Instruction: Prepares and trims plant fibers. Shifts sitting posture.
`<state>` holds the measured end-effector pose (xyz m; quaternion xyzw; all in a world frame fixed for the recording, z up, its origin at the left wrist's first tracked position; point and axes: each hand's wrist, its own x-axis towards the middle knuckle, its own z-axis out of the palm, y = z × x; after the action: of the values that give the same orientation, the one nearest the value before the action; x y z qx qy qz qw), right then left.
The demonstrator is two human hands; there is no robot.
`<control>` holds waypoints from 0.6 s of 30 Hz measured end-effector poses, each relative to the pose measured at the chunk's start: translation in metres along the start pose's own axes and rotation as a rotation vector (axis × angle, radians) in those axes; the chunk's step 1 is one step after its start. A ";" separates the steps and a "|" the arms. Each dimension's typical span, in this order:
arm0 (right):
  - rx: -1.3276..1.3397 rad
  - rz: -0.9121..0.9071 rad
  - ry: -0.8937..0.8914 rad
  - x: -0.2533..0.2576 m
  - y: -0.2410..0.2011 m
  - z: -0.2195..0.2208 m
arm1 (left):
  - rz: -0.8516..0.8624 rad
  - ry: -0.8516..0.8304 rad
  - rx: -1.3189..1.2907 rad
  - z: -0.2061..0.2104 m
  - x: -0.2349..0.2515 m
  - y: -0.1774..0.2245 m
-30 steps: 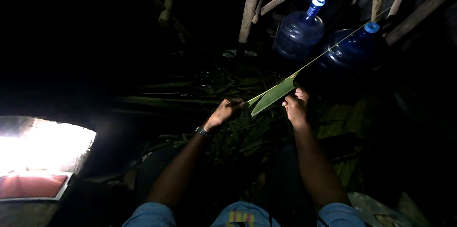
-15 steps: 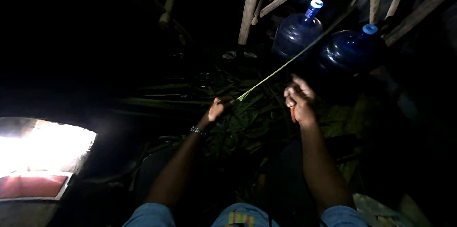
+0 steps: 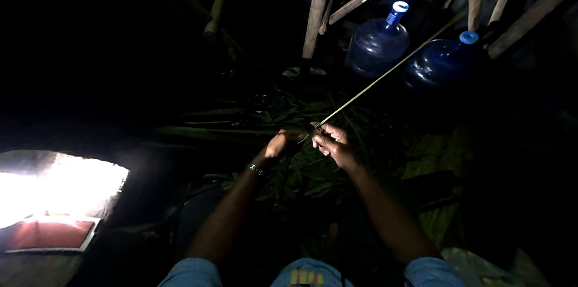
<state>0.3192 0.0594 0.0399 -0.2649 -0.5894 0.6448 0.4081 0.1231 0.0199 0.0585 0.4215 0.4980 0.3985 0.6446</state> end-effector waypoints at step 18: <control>-0.291 -0.452 0.187 0.002 0.002 -0.026 | -0.065 -0.193 -0.093 -0.006 0.002 -0.003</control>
<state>0.3394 0.0749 0.0342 -0.2410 -0.6797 0.4190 0.5517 0.1176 0.0214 0.0539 0.4109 0.4280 0.3577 0.7211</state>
